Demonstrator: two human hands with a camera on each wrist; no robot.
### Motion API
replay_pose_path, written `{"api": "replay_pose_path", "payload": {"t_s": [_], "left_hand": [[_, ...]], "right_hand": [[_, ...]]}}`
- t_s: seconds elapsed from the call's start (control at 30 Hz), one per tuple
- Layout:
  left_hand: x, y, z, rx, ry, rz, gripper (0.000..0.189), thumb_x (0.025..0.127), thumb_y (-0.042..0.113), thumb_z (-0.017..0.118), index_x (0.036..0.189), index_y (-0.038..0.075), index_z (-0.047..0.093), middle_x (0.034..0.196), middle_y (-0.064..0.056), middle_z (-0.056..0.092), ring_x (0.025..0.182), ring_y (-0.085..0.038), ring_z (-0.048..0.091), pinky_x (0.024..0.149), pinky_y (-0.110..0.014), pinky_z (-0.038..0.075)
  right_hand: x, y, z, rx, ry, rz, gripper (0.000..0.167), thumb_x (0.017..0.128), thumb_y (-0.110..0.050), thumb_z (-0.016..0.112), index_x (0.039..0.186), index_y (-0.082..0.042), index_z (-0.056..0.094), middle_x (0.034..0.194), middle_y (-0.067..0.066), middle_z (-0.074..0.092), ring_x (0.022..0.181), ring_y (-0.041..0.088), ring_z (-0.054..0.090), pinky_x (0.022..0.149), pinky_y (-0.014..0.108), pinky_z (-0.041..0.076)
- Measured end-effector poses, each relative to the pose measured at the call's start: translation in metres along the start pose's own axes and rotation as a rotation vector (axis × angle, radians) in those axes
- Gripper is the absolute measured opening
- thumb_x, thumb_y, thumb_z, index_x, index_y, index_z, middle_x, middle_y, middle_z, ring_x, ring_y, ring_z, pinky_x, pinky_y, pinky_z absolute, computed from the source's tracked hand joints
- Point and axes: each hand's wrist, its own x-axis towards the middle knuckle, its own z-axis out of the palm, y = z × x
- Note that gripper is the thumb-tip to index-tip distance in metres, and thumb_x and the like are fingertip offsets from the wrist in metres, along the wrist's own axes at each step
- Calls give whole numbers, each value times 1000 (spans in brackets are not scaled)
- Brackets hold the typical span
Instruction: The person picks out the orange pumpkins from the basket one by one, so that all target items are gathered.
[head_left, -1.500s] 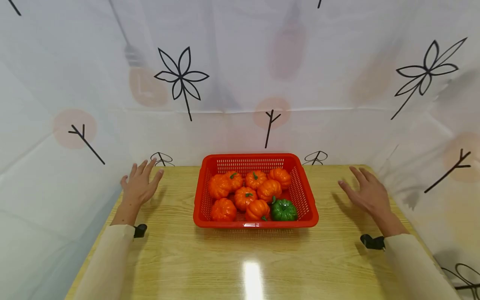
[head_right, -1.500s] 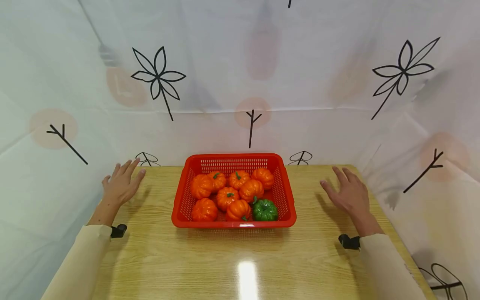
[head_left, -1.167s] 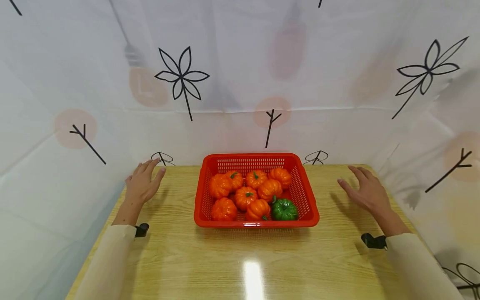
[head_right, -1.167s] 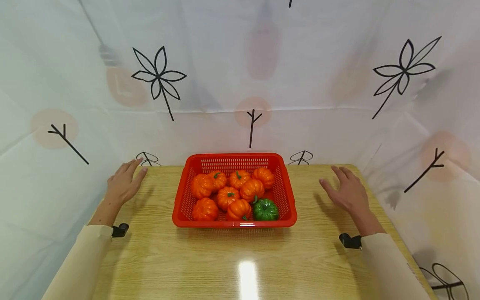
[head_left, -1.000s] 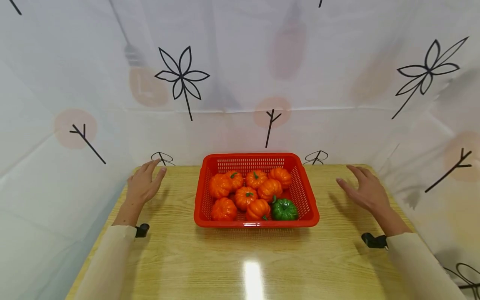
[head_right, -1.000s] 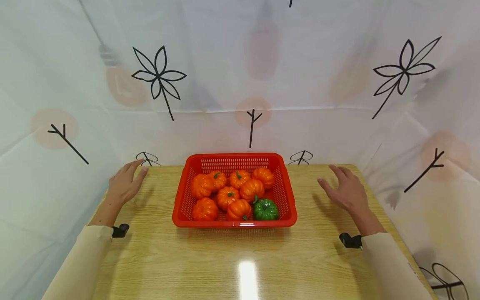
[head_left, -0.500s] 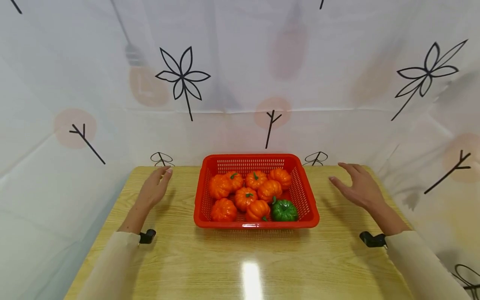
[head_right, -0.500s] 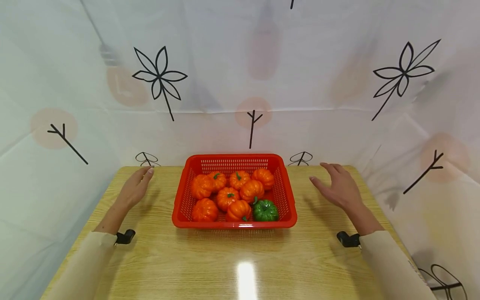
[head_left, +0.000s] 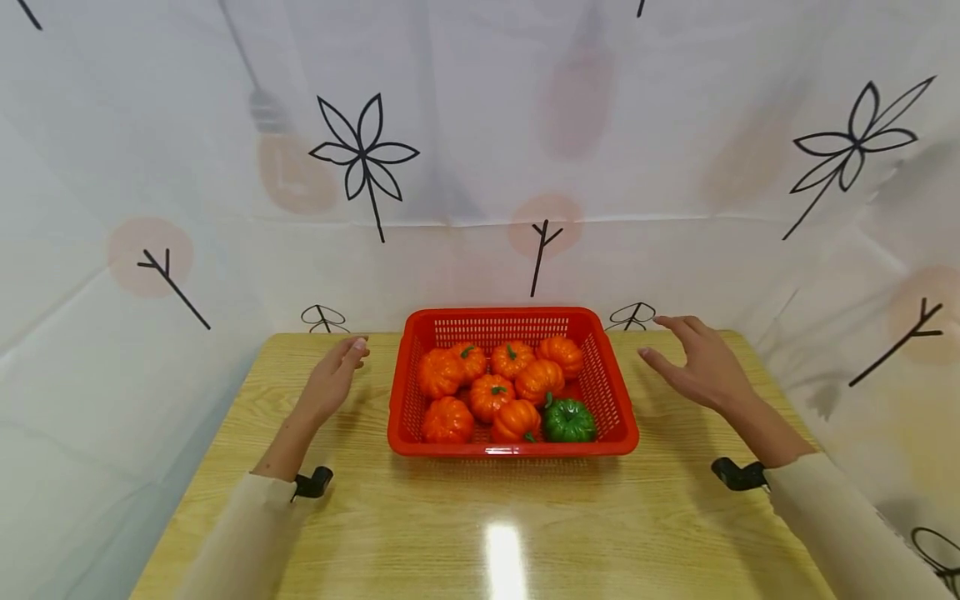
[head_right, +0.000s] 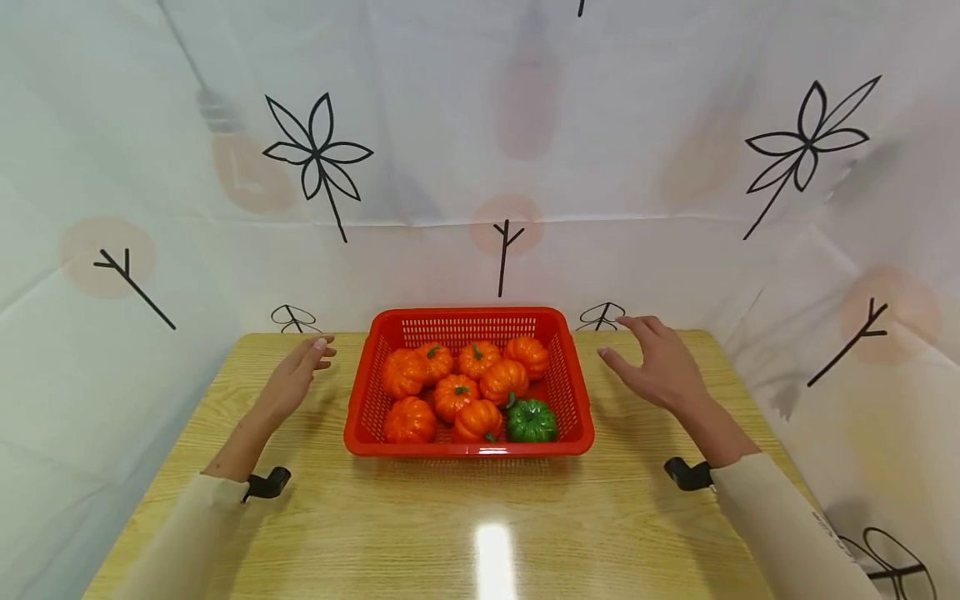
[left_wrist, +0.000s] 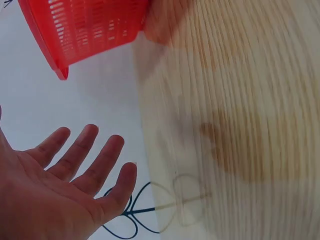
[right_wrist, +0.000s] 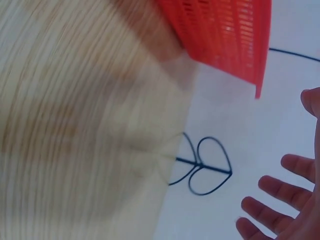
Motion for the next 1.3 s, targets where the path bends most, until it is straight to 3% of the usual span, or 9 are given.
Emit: {"api": "replay_pose_path", "payload": {"t_s": [0.13,0.3,0.43,0.83,1.07,1.3], "left_hand": [[-2,0,9,-79,-26,-13,73,109,67,33,159,15,45,150,-18,57,137,-40,57,113,-65,43],[-4,0,17,-228,-89,-19,72,111,63,38,160,11,41,153,-24,51,139,-41,55,115,-62,45],[-6,-1,24,-322,-103,-22,71,110,62,41,159,10,42,153,-25,50,140,-43,54,115,-61,46],[-5,-7,46,-413,-98,33,64,112,47,50,160,6,40,157,-17,48,136,-39,55,109,-53,54],[-6,-8,54,-459,-90,43,58,113,43,51,162,12,42,163,-14,44,143,-37,50,111,-53,52],[-6,-11,62,-497,-98,73,54,112,35,56,162,18,44,159,-12,46,137,-30,53,100,-28,57]], "right_hand": [[2,-10,-1,8,-1,-31,65,101,-43,69,150,-3,54,145,28,54,128,53,52,101,76,44],[7,-22,-1,3,4,-78,63,100,-43,71,149,-5,56,144,25,56,125,50,56,101,73,46],[11,-32,-1,4,2,-103,60,99,-41,73,147,-9,58,141,22,58,123,47,58,99,70,48],[16,-54,6,-4,-65,-125,61,99,-44,72,148,-10,58,142,19,60,125,44,58,101,68,51],[20,-67,12,-21,-108,-145,62,99,-45,73,147,-8,58,142,19,59,128,43,57,104,66,51],[25,-81,25,-31,-137,-187,63,98,-47,74,146,-10,58,144,18,58,128,44,59,105,65,51]]}}
